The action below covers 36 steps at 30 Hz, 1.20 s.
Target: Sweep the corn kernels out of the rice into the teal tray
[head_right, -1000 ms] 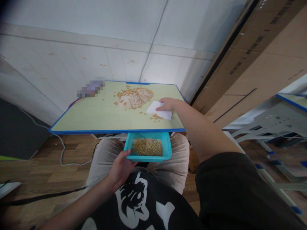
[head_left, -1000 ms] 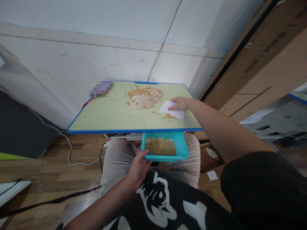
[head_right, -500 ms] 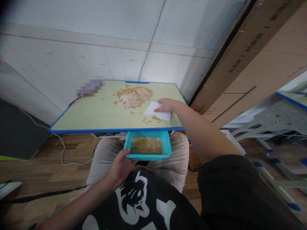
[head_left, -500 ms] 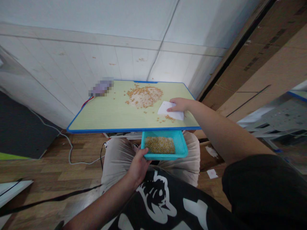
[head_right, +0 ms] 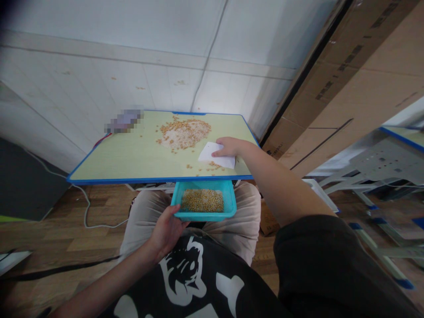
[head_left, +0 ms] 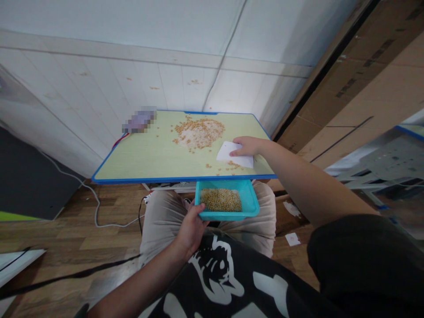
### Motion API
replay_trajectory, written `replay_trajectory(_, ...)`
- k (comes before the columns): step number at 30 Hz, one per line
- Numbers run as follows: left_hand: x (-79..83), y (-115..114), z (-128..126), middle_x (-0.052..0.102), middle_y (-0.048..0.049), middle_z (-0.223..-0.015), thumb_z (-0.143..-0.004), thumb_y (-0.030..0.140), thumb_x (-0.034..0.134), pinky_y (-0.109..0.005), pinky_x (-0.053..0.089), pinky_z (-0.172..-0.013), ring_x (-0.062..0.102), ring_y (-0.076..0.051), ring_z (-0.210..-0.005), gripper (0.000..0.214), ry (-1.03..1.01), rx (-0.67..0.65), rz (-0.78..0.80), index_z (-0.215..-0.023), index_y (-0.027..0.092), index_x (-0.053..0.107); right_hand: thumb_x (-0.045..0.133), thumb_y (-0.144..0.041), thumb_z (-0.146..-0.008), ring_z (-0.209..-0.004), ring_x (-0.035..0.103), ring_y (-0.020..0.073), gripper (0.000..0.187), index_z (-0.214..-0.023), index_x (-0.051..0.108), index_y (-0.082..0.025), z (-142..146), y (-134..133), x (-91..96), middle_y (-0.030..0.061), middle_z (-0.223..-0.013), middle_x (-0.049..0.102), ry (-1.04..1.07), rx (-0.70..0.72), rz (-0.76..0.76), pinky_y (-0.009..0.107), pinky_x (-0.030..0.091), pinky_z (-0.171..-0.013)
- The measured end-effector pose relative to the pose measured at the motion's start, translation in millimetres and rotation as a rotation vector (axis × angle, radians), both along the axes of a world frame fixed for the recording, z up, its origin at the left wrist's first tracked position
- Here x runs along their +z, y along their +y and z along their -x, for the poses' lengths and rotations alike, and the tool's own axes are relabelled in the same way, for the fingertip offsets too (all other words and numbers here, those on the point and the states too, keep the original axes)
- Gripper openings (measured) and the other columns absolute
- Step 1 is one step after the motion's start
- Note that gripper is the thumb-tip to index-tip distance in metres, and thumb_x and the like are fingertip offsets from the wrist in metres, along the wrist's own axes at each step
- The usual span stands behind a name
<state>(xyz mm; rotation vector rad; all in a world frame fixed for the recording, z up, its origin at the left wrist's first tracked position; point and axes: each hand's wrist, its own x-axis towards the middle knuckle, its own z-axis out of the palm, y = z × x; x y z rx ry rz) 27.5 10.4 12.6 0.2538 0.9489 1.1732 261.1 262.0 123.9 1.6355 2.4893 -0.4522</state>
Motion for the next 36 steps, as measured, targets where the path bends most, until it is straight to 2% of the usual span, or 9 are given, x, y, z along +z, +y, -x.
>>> replay_trajectory(11,4.6,1,-2,0.082,-0.0092,-0.121,-0.071,0.038,0.081,-0.051,0.058,-0.107,0.071,-0.036,-0.128,0.051,-0.002,-0.008,-0.007,-0.119,0.023,0.073,0.077,-0.061,-0.092,-0.13,0.069,0.0352,0.066,-0.142,0.069,-0.019,1,-11,0.0,0.0178,-0.147,0.071,0.045,0.017,0.003,0.041,0.053,-0.109)
replay_trajectory(18,3.3,0,0,0.082,-0.0079,-0.122,-0.07,0.039,0.081,-0.049,0.054,-0.111,0.07,-0.034,-0.13,0.055,0.012,-0.005,0.007,-0.122,0.025,0.072,0.075,-0.06,-0.093,-0.133,0.068,0.0354,0.066,-0.144,0.067,-0.019,2,-15,-0.9,0.0181,-0.15,0.069,0.035,0.021,-0.011,0.043,0.053,-0.112)
replay_trajectory(22,2.3,0,-1,0.082,-0.0074,-0.121,-0.069,0.04,0.082,-0.051,0.053,-0.111,0.069,-0.035,-0.13,0.053,0.003,-0.006,-0.008,-0.119,0.025,0.072,0.075,-0.06,-0.093,-0.129,0.069,0.0351,0.065,-0.142,0.067,-0.018,1,-18,-3.1,0.018,-0.148,0.07,0.053,0.019,-0.006,0.043,0.054,-0.109)
replay_trajectory(27,1.5,0,-1,0.082,-0.0079,-0.122,-0.067,0.041,0.084,-0.05,0.052,-0.113,0.068,-0.035,-0.132,0.052,0.008,0.007,0.011,-0.115,0.024,0.072,0.075,-0.057,-0.093,-0.134,0.067,0.0354,0.067,-0.144,0.066,-0.016,0,-18,-7.3,0.0191,-0.152,0.067,0.079,0.03,-0.015,0.042,0.052,-0.112)
replay_trajectory(36,2.1,-1,0,0.082,-0.0091,-0.122,-0.071,0.04,0.082,-0.052,0.053,-0.112,0.068,-0.036,-0.132,0.053,0.006,-0.004,-0.03,-0.12,0.025,0.072,0.076,-0.059,-0.092,-0.13,0.069,0.0349,0.062,-0.139,0.07,-0.019,0,-20,-9.2,0.0165,-0.148,0.071,0.095,0.024,-0.025,0.042,0.054,-0.109)
